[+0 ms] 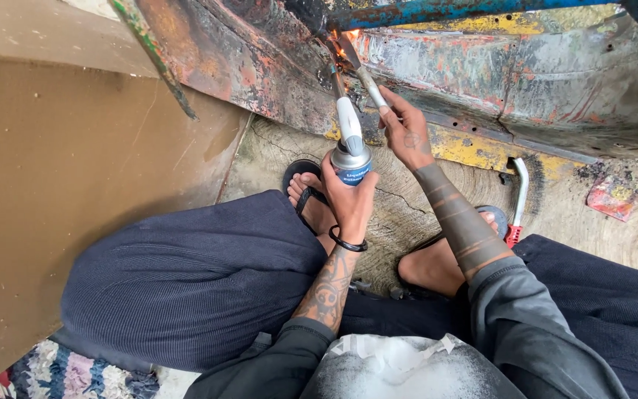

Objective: Using a wire brush, blowtorch, and scraper to remove old paint and rust from a motorcycle frame.

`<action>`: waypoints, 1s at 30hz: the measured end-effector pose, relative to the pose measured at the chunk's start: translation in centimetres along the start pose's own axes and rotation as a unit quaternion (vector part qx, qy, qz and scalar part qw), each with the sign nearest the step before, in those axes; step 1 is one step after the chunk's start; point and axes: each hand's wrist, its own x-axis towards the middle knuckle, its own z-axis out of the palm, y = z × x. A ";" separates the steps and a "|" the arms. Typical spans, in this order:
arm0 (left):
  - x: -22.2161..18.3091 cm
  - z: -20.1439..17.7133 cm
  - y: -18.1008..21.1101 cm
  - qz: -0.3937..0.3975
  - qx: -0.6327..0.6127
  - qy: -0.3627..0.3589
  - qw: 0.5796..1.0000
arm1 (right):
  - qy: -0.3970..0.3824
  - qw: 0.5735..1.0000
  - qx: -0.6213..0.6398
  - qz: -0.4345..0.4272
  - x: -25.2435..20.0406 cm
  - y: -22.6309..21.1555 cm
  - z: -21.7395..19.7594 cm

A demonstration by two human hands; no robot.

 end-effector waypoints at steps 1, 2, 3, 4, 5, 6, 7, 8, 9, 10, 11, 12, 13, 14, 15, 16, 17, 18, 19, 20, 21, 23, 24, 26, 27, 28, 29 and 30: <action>-0.1 0.0 -0.1 -0.001 0.004 0.000 1.000 | -0.003 1.000 0.001 0.003 0.0 0.1 -0.2; -0.2 0.0 -0.3 -0.001 0.008 0.001 1.000 | -0.006 1.000 0.001 0.006 -0.1 0.3 -0.4; -0.2 0.0 -0.3 -0.003 0.009 0.000 1.000 | -0.005 1.000 0.001 0.008 0.3 0.4 -0.6; -0.2 0.1 -0.4 -0.003 0.009 -0.001 1.000 | -0.010 1.000 -0.011 0.016 0.6 0.5 -0.8; -0.2 0.2 -0.4 -0.002 0.008 -0.005 1.000 | -0.013 0.999 -0.024 0.024 1.0 0.5 -1.1; -0.2 0.0 -0.8 -0.002 0.009 -0.007 1.000 | -0.011 0.999 -0.024 0.025 1.5 -0.9 -0.7; -0.1 -0.3 -1.3 0.042 -0.011 -0.029 0.999 | 0.001 0.998 -0.059 0.014 2.0 -2.4 -0.2; -0.1 -0.6 -1.7 0.085 -0.031 -0.051 0.995 | 0.013 0.995 -0.094 0.003 2.5 -3.9 0.3; -0.2 -0.6 -1.7 0.088 -0.028 -0.052 0.994 | 0.015 0.996 -0.090 0.003 3.1 -4.0 0.7; -0.2 -0.7 -1.7 0.088 -0.025 -0.051 0.994 | 0.026 0.991 -0.130 -0.010 3.8 -4.2 1.2; -0.1 -0.8 -1.6 0.089 -0.023 -0.050 0.995 | 0.037 0.984 -0.170 -0.023 4.5 -4.4 1.7; -0.1 -1.0 -1.7 0.092 -0.020 -0.050 0.994 | 0.039 0.985 -0.166 -0.024 4.0 -4.3 1.6; 0.0 -0.8 -1.8 0.091 -0.021 -0.041 0.995 | 0.036 0.986 -0.160 -0.034 3.7 -4.2 1.2; 0.2 -0.6 -1.9 0.090 -0.023 -0.031 0.995 | 0.034 0.986 -0.155 -0.044 3.5 -4.1 0.7; 0.2 -0.5 -1.8 0.089 -0.023 -0.032 0.995 | 0.034 0.986 -0.156 -0.043 2.3 -5.2 0.0; 0.2 -0.5 -1.8 0.096 -0.021 -0.034 0.995 | 0.038 0.982 -0.179 -0.034 1.1 -6.2 -0.8; 0.2 -0.7 -1.9 0.102 -0.015 -0.037 0.994 | 0.042 0.978 -0.201 -0.021 -0.3 -7.1 -1.3; 0.0 -0.6 -1.4 0.099 -0.013 -0.038 0.994 | 0.041 0.979 -0.201 -0.017 -1.3 -7.0 -1.7; -0.1 -0.2 -0.9 0.056 -0.012 -0.021 0.998 | 0.040 0.980 -0.194 -0.002 -2.2 -6.8 -2.3; -0.2 0.1 -0.3 0.013 -0.011 -0.003 1.000 | 0.038 0.982 -0.186 0.014 -3.1 -6.8 -2.9; -0.2 0.3 -0.2 0.016 -0.010 -0.005 1.000 | 0.041 0.982 -0.185 0.012 -3.1 -6.0 -3.6; -0.6 0.2 -0.3 0.009 -0.014 -0.004 1.000 | 0.035 0.961 -0.274 0.008 -3.7 -4.3 -4.8; -0.6 0.1 -0.4 0.007 -0.010 -0.002 1.000 | 0.032 0.962 -0.271 0.011 -4.0 -4.1 -5.0; -0.6 0.5 -0.6 0.009 -0.018 -0.006 1.000 | 0.038 0.944 -0.327 -0.029 -4.1 -4.1 -6.2; -0.6 0.5 -0.4 0.008 -0.019 -0.007 1.000 | 0.039 0.943 -0.328 -0.029 -3.9 -3.8 -6.2; -0.7 0.5 -0.3 0.007 -0.013 -0.009 1.000 | 0.034 0.947 -0.316 -0.049 -3.6 -3.5 -6.2; -0.7 0.3 -0.1 0.006 -0.006 -0.010 1.000 | 0.029 0.951 -0.301 -0.069 -3.3 -3.2 -6.0; -0.7 0.3 -0.4 0.006 -0.006 -0.009 1.000 | 0.028 0.951 -0.301 -0.070 -3.0 -2.7 -5.6</action>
